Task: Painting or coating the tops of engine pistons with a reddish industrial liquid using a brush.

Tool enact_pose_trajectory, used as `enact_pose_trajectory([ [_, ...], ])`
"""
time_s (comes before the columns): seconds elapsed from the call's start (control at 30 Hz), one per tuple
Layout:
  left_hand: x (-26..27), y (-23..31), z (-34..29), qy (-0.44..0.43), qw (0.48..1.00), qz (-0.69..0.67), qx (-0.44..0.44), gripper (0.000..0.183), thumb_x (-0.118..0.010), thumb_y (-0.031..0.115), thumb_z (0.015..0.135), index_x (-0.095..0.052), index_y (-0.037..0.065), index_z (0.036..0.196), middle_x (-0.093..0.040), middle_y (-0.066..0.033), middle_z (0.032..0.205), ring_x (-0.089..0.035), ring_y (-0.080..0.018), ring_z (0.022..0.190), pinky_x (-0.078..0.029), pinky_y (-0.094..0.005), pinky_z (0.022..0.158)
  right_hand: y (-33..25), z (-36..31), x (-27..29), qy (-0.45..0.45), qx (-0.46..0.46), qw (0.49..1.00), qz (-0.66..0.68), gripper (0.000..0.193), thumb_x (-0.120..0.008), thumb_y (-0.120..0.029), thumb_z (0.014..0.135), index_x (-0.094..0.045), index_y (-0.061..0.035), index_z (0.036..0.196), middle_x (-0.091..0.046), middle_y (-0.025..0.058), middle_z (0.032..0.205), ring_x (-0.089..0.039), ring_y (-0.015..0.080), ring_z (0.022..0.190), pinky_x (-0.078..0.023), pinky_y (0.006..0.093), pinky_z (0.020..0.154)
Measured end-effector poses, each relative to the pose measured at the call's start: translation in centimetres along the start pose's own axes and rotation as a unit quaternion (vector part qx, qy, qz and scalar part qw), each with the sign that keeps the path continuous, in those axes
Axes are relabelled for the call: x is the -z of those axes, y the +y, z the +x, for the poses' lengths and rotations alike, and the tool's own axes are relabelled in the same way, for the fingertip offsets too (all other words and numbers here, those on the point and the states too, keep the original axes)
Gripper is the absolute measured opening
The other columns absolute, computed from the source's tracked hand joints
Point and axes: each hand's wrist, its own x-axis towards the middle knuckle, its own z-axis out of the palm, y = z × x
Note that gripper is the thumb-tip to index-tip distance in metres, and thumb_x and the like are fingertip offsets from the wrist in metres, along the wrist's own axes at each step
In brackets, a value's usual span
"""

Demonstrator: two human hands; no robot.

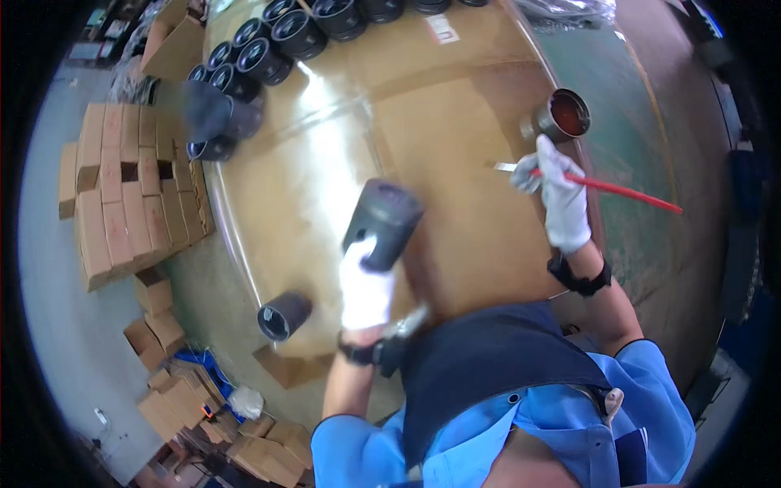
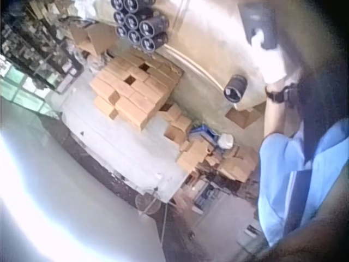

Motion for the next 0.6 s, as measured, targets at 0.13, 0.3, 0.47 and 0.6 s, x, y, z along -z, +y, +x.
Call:
enact_pose_trajectory([
  [0.13, -3.6, 1.4, 1.7, -0.039, 0.884, -0.438, 0.160, 0.030, -0.054, 0.012, 0.097, -0.059, 0.002, 0.125, -0.066, -0.0130, 0.120, -0.067, -0.0191, 0.102, -0.055, -0.0327, 0.088, 0.0, -3.6, -5.6, -0.088, 0.005, 0.994, 0.066, 0.030, -0.064, -0.026, 0.101, -0.067, 0.0013, 0.089, -0.074, 0.0121, 0.082, -0.070, 0.0155, 0.069, -0.056, 0.0298, 0.066],
  [0.3, -5.2, -0.2, 0.9, -0.049, 0.917, -0.355, 0.176, 0.040, -0.052, 0.021, 0.096, -0.054, 0.002, 0.131, -0.066, -0.0136, 0.124, -0.066, -0.0245, 0.111, -0.053, -0.0398, 0.099, 0.6, -2.3, -7.3, -0.047, -0.068, 0.996, 0.032, 0.040, -0.065, -0.031, 0.100, -0.069, -0.0002, 0.075, -0.073, 0.0099, 0.075, -0.067, 0.0125, 0.063, -0.053, 0.0258, 0.062],
  [0.47, -5.0, -0.7, 0.5, -0.032, 0.896, -0.400, 0.189, 0.039, -0.051, 0.020, 0.094, -0.056, 0.002, 0.128, -0.067, -0.0120, 0.118, -0.067, -0.0232, 0.106, -0.055, -0.0398, 0.095, 1.6, -0.9, -6.0, -0.027, -0.073, 0.997, 0.024, 0.047, -0.061, -0.037, 0.102, -0.070, -0.0011, 0.074, -0.069, 0.0104, 0.067, -0.063, 0.0146, 0.056, -0.050, 0.0287, 0.059],
  [0.6, -2.6, 0.2, 1.2, -0.051, 0.835, -0.506, 0.211, 0.036, -0.049, 0.015, 0.089, -0.058, 0.001, 0.122, -0.067, -0.0101, 0.110, -0.067, -0.0193, 0.100, -0.057, -0.0351, 0.090, 1.0, 1.1, -6.1, -0.049, -0.090, 0.994, 0.024, 0.046, -0.062, -0.040, 0.101, -0.070, -0.0037, 0.073, -0.068, 0.0063, 0.064, -0.062, 0.0113, 0.055, -0.047, 0.0244, 0.056],
])
